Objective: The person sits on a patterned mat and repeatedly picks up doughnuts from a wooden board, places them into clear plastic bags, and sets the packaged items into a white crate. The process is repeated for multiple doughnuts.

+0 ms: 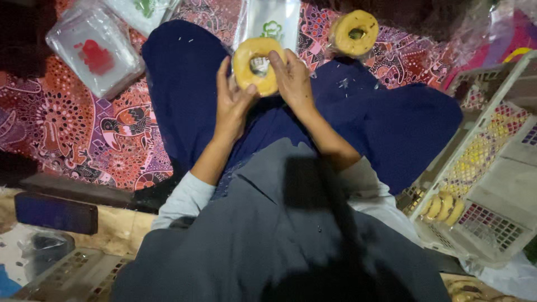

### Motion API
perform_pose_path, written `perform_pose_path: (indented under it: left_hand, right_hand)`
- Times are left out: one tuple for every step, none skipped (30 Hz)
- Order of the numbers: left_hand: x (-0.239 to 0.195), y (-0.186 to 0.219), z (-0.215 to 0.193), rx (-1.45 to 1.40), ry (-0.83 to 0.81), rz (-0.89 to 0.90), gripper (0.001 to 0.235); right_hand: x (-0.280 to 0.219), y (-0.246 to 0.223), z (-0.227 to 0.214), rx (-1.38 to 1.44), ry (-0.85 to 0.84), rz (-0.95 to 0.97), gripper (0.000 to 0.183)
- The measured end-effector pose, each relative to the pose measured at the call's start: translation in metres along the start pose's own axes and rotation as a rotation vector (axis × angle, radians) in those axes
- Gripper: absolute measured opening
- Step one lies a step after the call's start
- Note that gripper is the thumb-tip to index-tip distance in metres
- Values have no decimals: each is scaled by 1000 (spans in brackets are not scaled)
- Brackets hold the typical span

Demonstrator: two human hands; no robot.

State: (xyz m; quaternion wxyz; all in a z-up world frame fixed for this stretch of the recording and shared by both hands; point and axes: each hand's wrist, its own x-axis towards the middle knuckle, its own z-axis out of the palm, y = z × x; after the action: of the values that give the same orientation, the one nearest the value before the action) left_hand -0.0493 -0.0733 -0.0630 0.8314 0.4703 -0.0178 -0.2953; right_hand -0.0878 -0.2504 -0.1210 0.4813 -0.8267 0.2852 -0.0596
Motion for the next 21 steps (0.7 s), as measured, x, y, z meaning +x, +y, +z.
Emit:
perform_pose_path:
  left_hand:
    - [2, -5, 5, 6, -7, 29, 64]
    - [6, -8, 9, 14, -13, 60, 62]
    - [8, -9, 12, 22, -19, 90, 59]
    - [10, -11, 14, 19, -19, 97, 57]
    - [11, -12, 15, 16, -20, 105, 55]
    - [12, -12, 16, 13, -21, 112, 53]
    - [12, -12, 17, 30, -6, 99, 51]
    - [15, -12, 19, 45, 5, 87, 49]
    - [19, -13, 23, 61, 16, 74, 47]
    - [21, -16, 27, 166, 12, 86, 43]
    - [25, -20, 32, 272, 7, 97, 40]
    - [30, -25, 37, 376, -3, 110, 39]
    - [38, -31, 44, 456, -39, 154, 37]
    - [48, -38, 51, 538, -71, 203, 36]
    - [58, -45, 59, 620, -105, 252, 37]
    - [73, -51, 64, 637, -53, 131, 39]
    - [90, -58, 68, 655, -2, 10, 43]
    - [108, -67, 71, 672, 49, -114, 48]
    - [125, -79, 74, 682, 55, -134, 46]
    - [143, -94, 78, 689, 59, -153, 44]
    - [166, -111, 83, 697, 63, -172, 43]
  right_hand:
    - [1, 0, -6, 12, 2, 13, 49]
    - [5, 0, -12, 26, 4, 25, 52]
    - [9, 1, -20, 40, 6, 36, 55]
    - [13, 5, -30, 41, -34, -5, 53]
    - [17, 9, -42, 41, -74, -47, 51]
    - [18, 13, -50, 41, -112, -90, 51]
    - [18, 18, -55, 151, -54, -42, 49]
    - [17, 22, -60, 258, 8, 4, 48]
    - [17, 25, -63, 365, 72, 48, 49]
    - [12, 30, -65, 416, 22, 51, 48]
    - [7, 33, -63, 466, -28, 54, 48]
    - [3, 35, -62, 516, -74, 57, 48]
    - [1, 36, -62, 424, 16, -40, 46]
    - [0, 37, -64, 331, 98, -139, 44]
    - [2, 39, -71, 236, 178, -236, 44]
    - [9, 41, -77, 198, 217, -217, 43]
    - [19, 44, -91, 159, 256, -198, 43]
    - [30, 51, -108, 119, 293, -178, 43]
    - [40, 59, -124, 137, 343, -113, 45]
    - [51, 69, -141, 153, 393, -48, 46]
    - [60, 82, -153, 77, 398, 57, 48]
